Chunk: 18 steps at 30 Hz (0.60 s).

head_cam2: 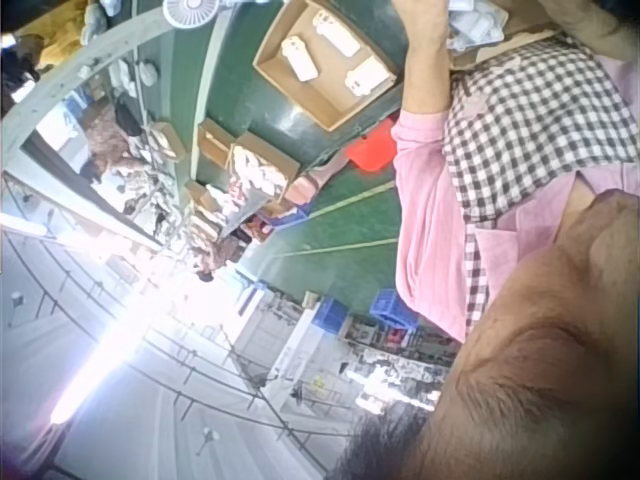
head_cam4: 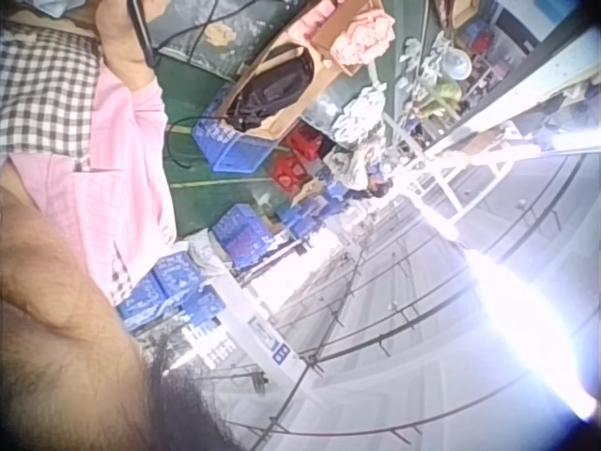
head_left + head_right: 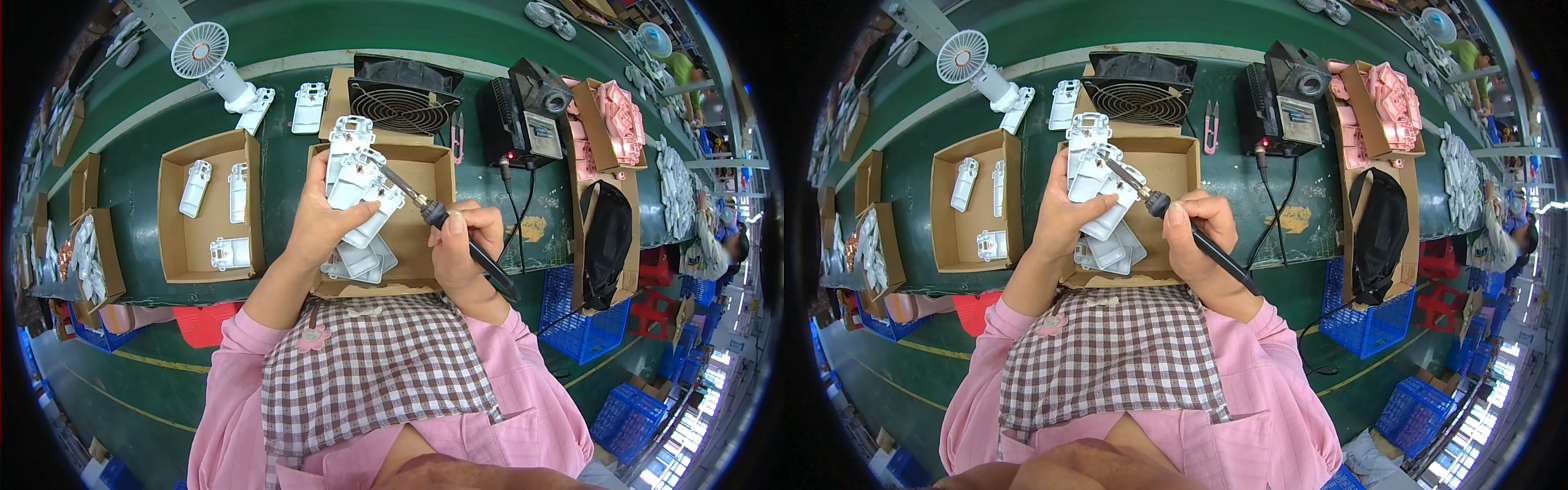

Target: The person picks up white plastic components from a box, solders them using a soldering iron, and places the finished parts into a separate cardboard box.

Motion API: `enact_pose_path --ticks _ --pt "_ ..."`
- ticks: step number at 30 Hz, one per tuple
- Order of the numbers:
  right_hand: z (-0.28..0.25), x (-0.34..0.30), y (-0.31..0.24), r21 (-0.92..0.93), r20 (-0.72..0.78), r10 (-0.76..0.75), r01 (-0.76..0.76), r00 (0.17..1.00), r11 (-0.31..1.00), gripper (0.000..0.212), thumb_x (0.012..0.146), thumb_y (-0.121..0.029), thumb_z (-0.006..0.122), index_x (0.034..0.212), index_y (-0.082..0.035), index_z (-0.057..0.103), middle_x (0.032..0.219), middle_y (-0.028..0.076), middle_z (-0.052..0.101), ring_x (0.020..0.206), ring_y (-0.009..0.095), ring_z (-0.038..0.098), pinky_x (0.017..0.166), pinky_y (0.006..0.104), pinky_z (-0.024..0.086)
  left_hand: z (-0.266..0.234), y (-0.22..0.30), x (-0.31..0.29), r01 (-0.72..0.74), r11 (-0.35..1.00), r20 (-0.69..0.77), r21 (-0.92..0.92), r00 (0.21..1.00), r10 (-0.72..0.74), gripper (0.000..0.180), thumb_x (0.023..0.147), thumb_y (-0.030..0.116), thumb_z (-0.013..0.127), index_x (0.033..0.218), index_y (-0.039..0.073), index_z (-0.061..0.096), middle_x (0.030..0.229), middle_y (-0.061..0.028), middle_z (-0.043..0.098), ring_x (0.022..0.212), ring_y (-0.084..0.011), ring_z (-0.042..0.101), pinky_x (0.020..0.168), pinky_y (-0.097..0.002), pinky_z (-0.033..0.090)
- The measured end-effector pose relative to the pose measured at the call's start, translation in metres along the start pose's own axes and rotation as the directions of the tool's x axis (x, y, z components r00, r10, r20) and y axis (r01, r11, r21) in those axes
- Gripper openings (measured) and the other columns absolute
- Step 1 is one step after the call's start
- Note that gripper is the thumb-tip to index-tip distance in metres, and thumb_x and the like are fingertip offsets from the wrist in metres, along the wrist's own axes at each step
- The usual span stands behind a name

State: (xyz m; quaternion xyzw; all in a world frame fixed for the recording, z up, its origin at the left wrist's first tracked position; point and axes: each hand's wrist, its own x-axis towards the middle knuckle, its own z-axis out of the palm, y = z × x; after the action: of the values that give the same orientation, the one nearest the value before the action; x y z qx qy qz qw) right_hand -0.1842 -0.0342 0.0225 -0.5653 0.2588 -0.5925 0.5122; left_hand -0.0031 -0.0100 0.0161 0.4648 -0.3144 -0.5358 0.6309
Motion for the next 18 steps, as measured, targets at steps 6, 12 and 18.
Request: enact_pose_path --ticks 6,12,18 --pt "0.0029 0.0011 -0.0010 -0.027 -0.024 0.015 -0.015 1.000 1.000 0.012 0.088 -0.002 0.058 0.089 -0.002 0.046 0.073 0.007 0.055 0.059 0.007 0.049 0.054 0.0208 0.041 -0.0024 0.0021 0.0003 0.006 0.991 -0.062 -0.133 0.998 -0.014 0.046 0.083 0.003 0.064 0.125 0.000 0.046 0.107 -0.0057 0.061 0.095 -0.0107 0.059 0.081 -0.0259 0.048" --pt "0.0058 0.0048 0.0016 -0.205 -0.022 0.063 -0.066 0.998 0.977 0.013 0.086 -0.002 0.061 0.083 -0.002 0.049 0.068 0.004 0.056 0.058 0.005 0.045 0.052 0.0210 0.037 -0.0011 0.0008 -0.0024 -0.087 0.988 -0.143 0.126 0.984 0.105 0.035 0.086 0.004 0.059 0.120 0.000 0.051 0.103 -0.0047 0.063 0.089 -0.0071 0.058 0.078 -0.0228 0.047" --pt "0.0059 0.0061 0.0029 -0.226 -0.021 0.065 -0.068 0.998 0.972 0.014 0.085 -0.001 0.062 0.080 -0.002 0.049 0.066 0.003 0.056 0.057 0.004 0.044 0.050 0.0209 0.035 -0.0009 -0.0004 -0.0026 -0.131 0.977 -0.158 0.169 0.975 0.158 0.033 0.086 0.003 0.058 0.119 0.000 0.052 0.100 -0.0036 0.063 0.087 -0.0061 0.057 0.076 -0.0218 0.046"
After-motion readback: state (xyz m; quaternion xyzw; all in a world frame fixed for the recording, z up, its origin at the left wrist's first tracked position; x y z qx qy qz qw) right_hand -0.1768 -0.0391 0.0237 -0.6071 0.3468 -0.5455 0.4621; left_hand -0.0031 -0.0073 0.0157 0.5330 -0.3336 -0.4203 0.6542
